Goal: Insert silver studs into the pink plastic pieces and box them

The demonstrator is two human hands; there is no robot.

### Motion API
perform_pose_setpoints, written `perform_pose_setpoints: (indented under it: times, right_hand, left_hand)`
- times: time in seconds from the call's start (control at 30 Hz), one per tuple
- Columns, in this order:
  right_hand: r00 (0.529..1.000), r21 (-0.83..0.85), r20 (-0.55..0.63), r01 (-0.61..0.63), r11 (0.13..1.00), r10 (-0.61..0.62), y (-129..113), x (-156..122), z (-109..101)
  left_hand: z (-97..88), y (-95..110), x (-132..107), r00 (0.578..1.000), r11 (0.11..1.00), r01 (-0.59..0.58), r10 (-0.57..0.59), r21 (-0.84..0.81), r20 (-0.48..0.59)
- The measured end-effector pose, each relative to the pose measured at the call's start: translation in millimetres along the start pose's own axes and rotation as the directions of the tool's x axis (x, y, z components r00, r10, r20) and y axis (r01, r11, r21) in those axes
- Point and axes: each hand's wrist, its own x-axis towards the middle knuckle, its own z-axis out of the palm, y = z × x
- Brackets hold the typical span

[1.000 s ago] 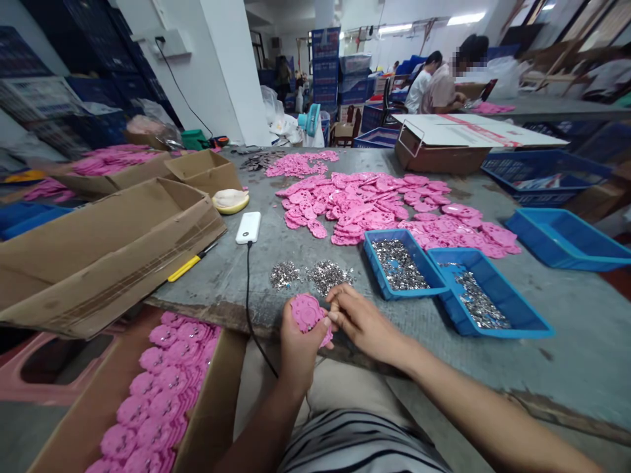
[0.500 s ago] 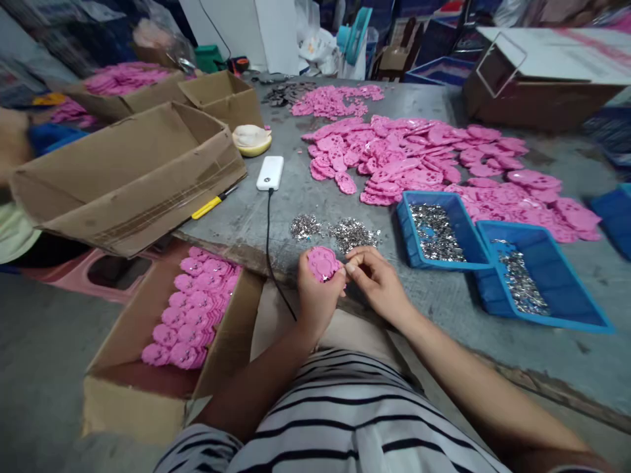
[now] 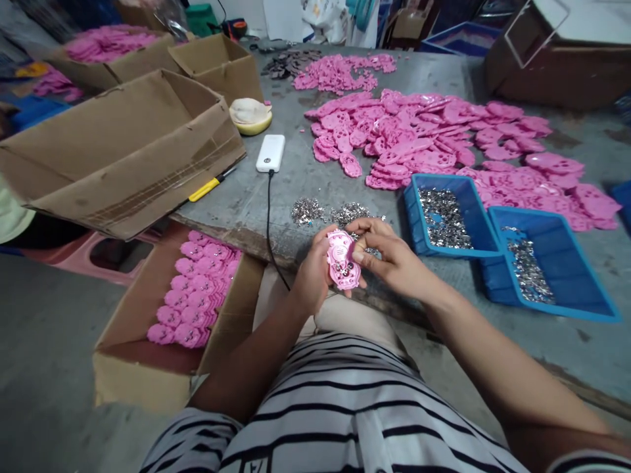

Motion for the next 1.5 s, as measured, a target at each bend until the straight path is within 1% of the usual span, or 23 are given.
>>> perform_pose_setpoints:
  times: [0.07,0.33,0.57,0.67,0.87,1.0,1.1,1.17,1.27,1.33,1.4,1.5]
  right_hand:
    - [0.999,-0.027,0.039,0.018,0.999,-0.017,-0.7,0.4,-2.5]
    - [0.992,-0.09,0.117,0.053,0.994,-0.042,-3.6,1.3,-6.4]
    - [0.994,-0.099,0.1,0.053,0.994,-0.043,-2.2,1.7,-4.3]
    - [0.997,-0.093,0.069,0.042,0.995,-0.036,-2.7,0.3,-2.9]
    - [1.0,-0.008,-0.019,-0.014,1.0,0.014,-0.7,-4.9,3.1]
    - [0.992,0.073,-0.088,-0.083,0.994,0.089,5.2,-9.3,8.9]
    - [0.974,0.152,-0.138,-0.156,0.976,0.177,4.0,-12.5,10.7]
    - [0.959,0.192,-0.182,-0.182,0.964,0.217,0.1,-13.9,11.0]
    - [0.924,0.252,-0.265,-0.208,0.945,0.274,-3.4,-14.5,12.2]
    - [0.897,0.299,-0.314,-0.218,0.929,0.311,-1.0,-14.8,13.3]
    - [0.879,0.335,-0.343,-0.214,0.918,0.33,3.8,-16.6,13.7]
    - [0.865,0.333,-0.372,-0.214,0.919,0.336,8.4,-23.1,12.2]
  left_hand:
    - [0.6,0.3,0.2,1.0,1.0,0.011,-0.011,0.016,0.006]
    - [1.2,-3.4,1.1,0.998,0.999,0.022,-0.025,0.046,0.056]
    - [1.7,-2.5,2.4,0.997,0.998,0.058,-0.058,0.001,0.057]
    - [1.6,-4.5,3.0,0.998,0.999,0.036,-0.036,0.005,0.056]
    - [-0.6,-11.2,5.0,0.995,0.994,-0.055,0.047,0.098,0.088]
    - [-3.5,-13.0,6.1,0.992,0.982,-0.084,0.066,0.167,0.111]
    - [-3.6,-11.5,5.7,0.991,0.98,-0.075,0.052,0.186,0.126]
    - [-2.7,-9.9,5.0,0.991,0.978,-0.081,0.058,0.194,0.123]
    - [-2.3,-8.0,4.6,0.992,0.97,-0.079,0.053,0.23,0.118]
    - [-3.3,-7.9,5.6,0.991,0.966,-0.078,0.049,0.246,0.123]
    - [-4.4,-9.1,7.0,0.991,0.964,-0.09,0.061,0.25,0.119]
    - [-4.3,-13.2,8.0,0.992,0.966,-0.09,0.065,0.243,0.11]
